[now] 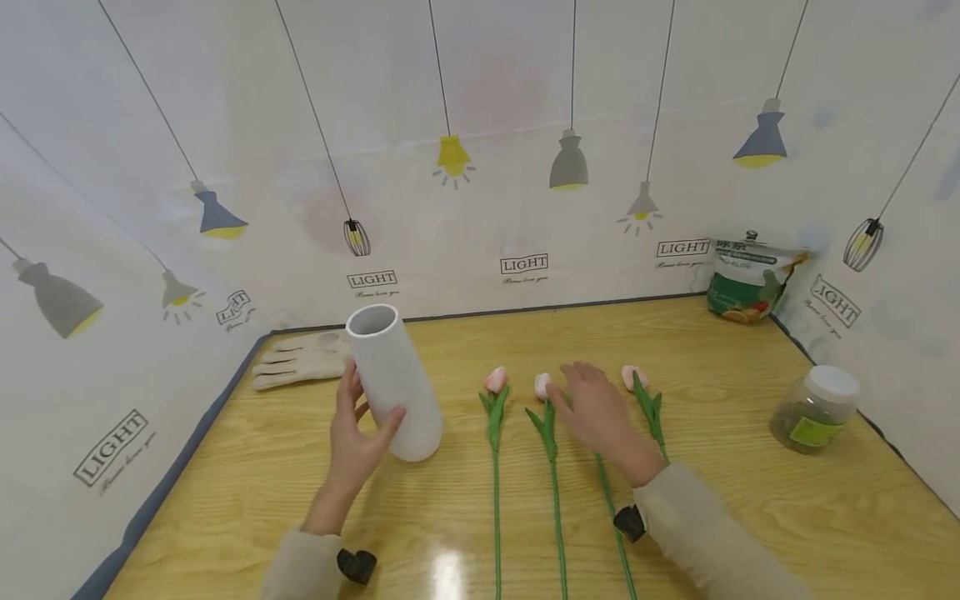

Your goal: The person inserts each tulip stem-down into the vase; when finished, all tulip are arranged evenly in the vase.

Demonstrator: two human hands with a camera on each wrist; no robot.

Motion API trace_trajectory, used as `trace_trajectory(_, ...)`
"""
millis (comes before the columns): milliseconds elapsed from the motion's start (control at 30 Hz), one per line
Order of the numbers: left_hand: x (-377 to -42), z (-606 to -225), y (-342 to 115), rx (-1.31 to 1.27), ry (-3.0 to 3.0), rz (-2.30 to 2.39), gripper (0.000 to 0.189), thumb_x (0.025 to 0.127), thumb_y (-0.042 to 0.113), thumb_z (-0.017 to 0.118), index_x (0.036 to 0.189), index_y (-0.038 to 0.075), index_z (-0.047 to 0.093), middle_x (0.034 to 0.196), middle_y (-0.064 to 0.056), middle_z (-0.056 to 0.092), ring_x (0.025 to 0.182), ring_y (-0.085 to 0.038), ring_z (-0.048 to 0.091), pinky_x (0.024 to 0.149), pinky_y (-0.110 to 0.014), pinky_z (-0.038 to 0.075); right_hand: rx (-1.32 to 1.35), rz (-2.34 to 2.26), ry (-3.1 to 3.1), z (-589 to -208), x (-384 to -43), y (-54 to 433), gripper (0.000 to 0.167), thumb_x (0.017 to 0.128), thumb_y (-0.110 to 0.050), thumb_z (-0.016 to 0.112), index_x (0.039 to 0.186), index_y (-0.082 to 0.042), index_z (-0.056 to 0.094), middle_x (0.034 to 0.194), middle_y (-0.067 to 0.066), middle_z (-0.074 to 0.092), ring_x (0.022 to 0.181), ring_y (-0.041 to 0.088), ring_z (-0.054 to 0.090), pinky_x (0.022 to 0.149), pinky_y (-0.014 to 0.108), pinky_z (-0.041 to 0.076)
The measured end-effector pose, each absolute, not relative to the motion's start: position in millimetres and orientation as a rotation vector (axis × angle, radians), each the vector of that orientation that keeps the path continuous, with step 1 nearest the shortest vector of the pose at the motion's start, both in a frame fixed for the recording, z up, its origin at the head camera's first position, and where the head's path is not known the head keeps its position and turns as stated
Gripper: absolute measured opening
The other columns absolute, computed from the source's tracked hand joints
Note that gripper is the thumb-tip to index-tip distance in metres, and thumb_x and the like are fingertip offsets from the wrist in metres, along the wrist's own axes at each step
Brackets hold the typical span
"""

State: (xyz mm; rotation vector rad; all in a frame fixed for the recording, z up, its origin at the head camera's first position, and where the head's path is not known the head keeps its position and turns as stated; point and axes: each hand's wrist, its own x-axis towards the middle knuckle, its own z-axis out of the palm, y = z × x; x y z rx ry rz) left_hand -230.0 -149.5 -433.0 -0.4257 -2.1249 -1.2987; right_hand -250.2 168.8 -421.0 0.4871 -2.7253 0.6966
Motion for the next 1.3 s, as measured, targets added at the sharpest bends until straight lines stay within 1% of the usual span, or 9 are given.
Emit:
trace_trajectory(100, -230.3, -436.8, -148.8, -0.457, -2.079, -1.251, 0.086, 0.072, 0.008, 0.071, 0.141, 0.011, 0.02, 0.137, -0.018, 0.036, 0.117, -0.032, 0.043, 0.083, -0.05, 0.045, 0.504, 0.738, -2.726, -424.8, -250.0, 158.9, 0.049, 0.093, -0.033, 0.043, 0.119, 0.008, 0.049, 0.117, 0.025, 0.054, 0.109, 0.04, 0.05, 0.088, 0.05, 0.042)
trace_trajectory(200, -230.5, -438.4, -148.7, -0.468, -2.059, -1.232, 0.087, 0.071, 0.007, 0.071, 0.141, 0.01, 0.02, 0.137, -0.018, 0.036, 0.118, -0.033, 0.043, 0.082, -0.051, 0.046, 0.538, 0.763, -2.721, -428.5, -249.6, 148.4, 0.047, 0.092, -0.032, 0.045, 0.116, 0.008, 0.052, 0.081, 0.016, 0.065, 0.065, 0.024, 0.061, 0.056, 0.034, 0.051)
trace_trajectory(267, -231.5, -438.9, -148.5, -0.469, -2.052, -1.244, 0.087, 0.07, 0.006, 0.072, 0.141, 0.011, 0.021, 0.137, -0.017, 0.036, 0.118, -0.032, 0.043, 0.082, -0.051, 0.046, 0.563, 0.77, -2.714, -431.2, -249.1, 141.6, 0.04, 0.091, -0.027, 0.049, 0.108, 0.007, 0.058, 0.055, 0.004, 0.055, 0.04, 0.011, 0.044, 0.036, 0.023, 0.038)
trace_trajectory(333, -232.9, -439.7, -148.3, -0.467, -2.055, -1.255, 0.089, 0.069, 0.006, 0.073, 0.141, 0.012, 0.022, 0.137, -0.016, 0.037, 0.119, -0.032, 0.043, 0.082, -0.05, 0.046, 0.58, 0.795, -2.744, -433.3, -247.8, 135.5, 0.034, 0.089, -0.023, 0.051, 0.103, 0.007, 0.059, 0.041, -0.004, 0.039, 0.031, 0.005, 0.024, 0.029, 0.017, 0.022)
trace_trajectory(600, -235.2, -441.4, -148.9, -0.466, -2.055, -1.26, 0.093, 0.065, 0.006, 0.077, 0.141, 0.01, 0.022, 0.136, -0.016, 0.038, 0.115, -0.033, 0.045, 0.08, -0.05, 0.047, 0.651, 0.765, -2.947, -447.3, -248.5, 115.4, 0.025, 0.086, -0.025, 0.055, 0.089, -0.001, 0.064, 0.048, -0.007, 0.046, 0.039, 0.004, 0.036, 0.037, 0.015, 0.029)
trace_trajectory(667, -234.5, -441.3, -149.6, -0.463, -2.056, -1.256, 0.094, 0.065, 0.007, 0.077, 0.141, 0.011, 0.022, 0.136, -0.016, 0.038, 0.115, -0.032, 0.046, 0.08, -0.049, 0.047, 0.683, 0.803, -2.991, -449.6, -251.2, 110.9, 0.023, 0.086, -0.024, 0.055, 0.078, -0.004, 0.063, 0.046, -0.006, 0.042, 0.038, 0.005, 0.033, 0.036, 0.017, 0.026)
trace_trajectory(833, -233.4, -441.0, -151.0, -0.443, -2.08, -1.272, 0.094, 0.067, 0.009, 0.076, 0.142, 0.015, 0.02, 0.136, -0.015, 0.038, 0.116, -0.03, 0.044, 0.081, -0.048, 0.046, 0.772, 0.831, -3.037, -451.4, -258.7, 98.2, 0.04, 0.084, -0.021, 0.055, 0.048, -0.015, 0.036, 0.041, -0.008, 0.028, 0.036, 0.005, 0.023, 0.036, 0.016, 0.018)
trace_trajectory(1133, -230.4, -437.7, -149.6, -0.406, -2.109, -1.287, 0.092, 0.069, 0.011, 0.075, 0.142, 0.017, 0.019, 0.137, -0.014, 0.036, 0.116, -0.03, 0.044, 0.085, -0.047, 0.045, 0.684, 0.699, -3.068, -456.6, -264.2, 77.8, 0.038, 0.077, -0.017, 0.058, 0.048, -0.016, 0.033, 0.043, -0.007, 0.031, 0.039, 0.007, 0.027, 0.037, 0.018, 0.021)
trace_trajectory(1300, -217.2, -419.9, -141.3, -0.394, -2.108, -1.305, 0.087, 0.069, 0.003, 0.073, 0.14, 0.004, 0.022, 0.134, -0.022, 0.037, 0.113, -0.037, 0.044, 0.085, -0.051, 0.044, 0.575, 0.827, -3.079, -457.2, -262.8, 74.4, 0.033, 0.074, -0.01, 0.057, 0.051, -0.015, 0.035, 0.045, -0.005, 0.034, 0.04, 0.009, 0.03, 0.038, 0.019, 0.023)
